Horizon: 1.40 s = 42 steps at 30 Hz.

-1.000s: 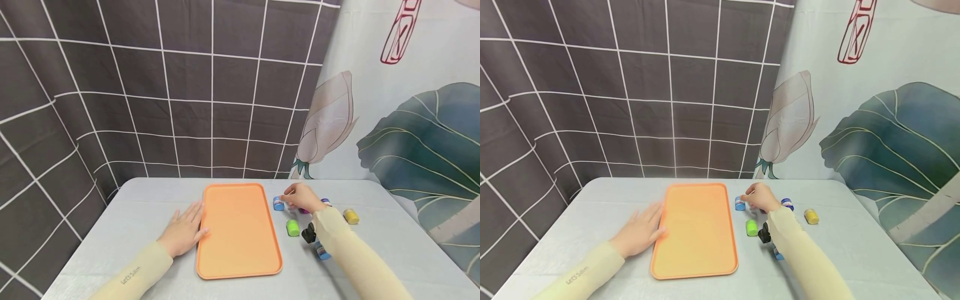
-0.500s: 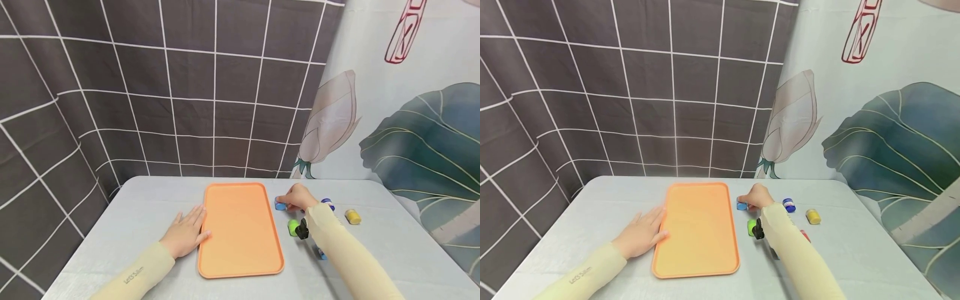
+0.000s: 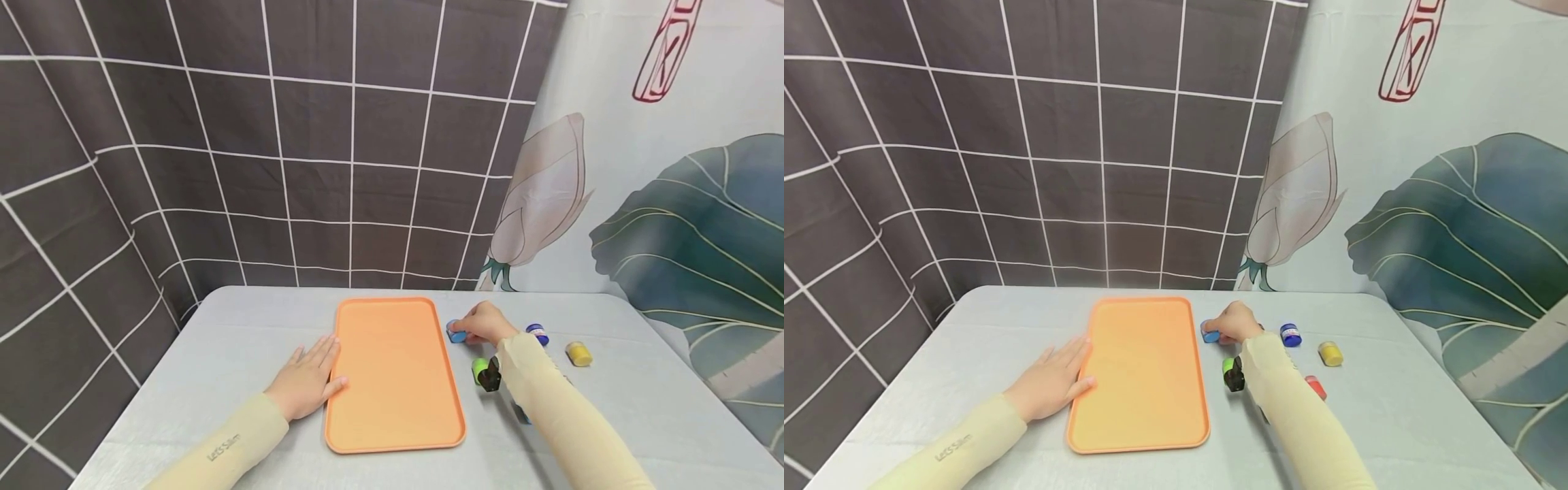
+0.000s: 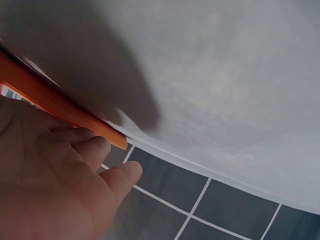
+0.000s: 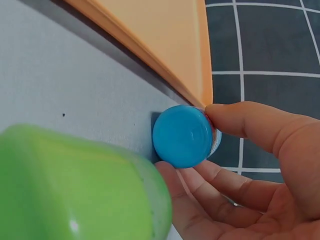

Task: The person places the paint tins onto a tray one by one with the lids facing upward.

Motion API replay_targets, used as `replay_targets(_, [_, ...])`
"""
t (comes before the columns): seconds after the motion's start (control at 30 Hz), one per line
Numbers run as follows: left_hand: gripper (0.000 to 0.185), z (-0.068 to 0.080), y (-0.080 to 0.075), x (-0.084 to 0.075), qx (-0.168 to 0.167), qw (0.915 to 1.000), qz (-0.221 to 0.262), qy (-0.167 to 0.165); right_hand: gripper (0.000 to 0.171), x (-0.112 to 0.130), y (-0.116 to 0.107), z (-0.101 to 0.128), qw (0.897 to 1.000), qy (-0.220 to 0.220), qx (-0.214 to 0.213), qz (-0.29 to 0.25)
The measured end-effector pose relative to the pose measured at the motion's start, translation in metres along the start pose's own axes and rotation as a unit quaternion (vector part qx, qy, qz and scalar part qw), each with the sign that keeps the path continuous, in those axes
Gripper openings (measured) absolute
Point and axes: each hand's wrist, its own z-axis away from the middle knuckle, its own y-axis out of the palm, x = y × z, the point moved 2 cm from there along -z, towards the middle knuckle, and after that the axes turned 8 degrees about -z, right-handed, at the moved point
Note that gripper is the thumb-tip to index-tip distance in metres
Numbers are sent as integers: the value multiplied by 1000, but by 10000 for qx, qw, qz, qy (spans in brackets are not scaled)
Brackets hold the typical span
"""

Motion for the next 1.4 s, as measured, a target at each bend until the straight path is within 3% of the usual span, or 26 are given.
replay_targets(0.4, [73, 0, 0, 0, 59, 10000, -52, -11, 38, 5, 2, 7, 9992, -361, -105, -112])
replay_targets(0.63, [74, -3, 6, 4, -126, 9998, -62, 130, 39, 14, 6, 7, 9976, -624, -248, -183])
replay_targets(0.93, [73, -1, 1, 1, -10, 10000, -36, 60, 33, 24, 21, 8, 9860, -1363, -518, -807])
replay_targets(1.17, [73, -1, 1, 2, -4, 9999, -94, 42, 36, 30, 33, 6, 9809, -1579, -676, -918])
replay_targets(1.4, [73, -1, 2, 1, 7, 10000, -66, 42, 36, 38, 52, 6, 9767, -1683, -554, -1209])
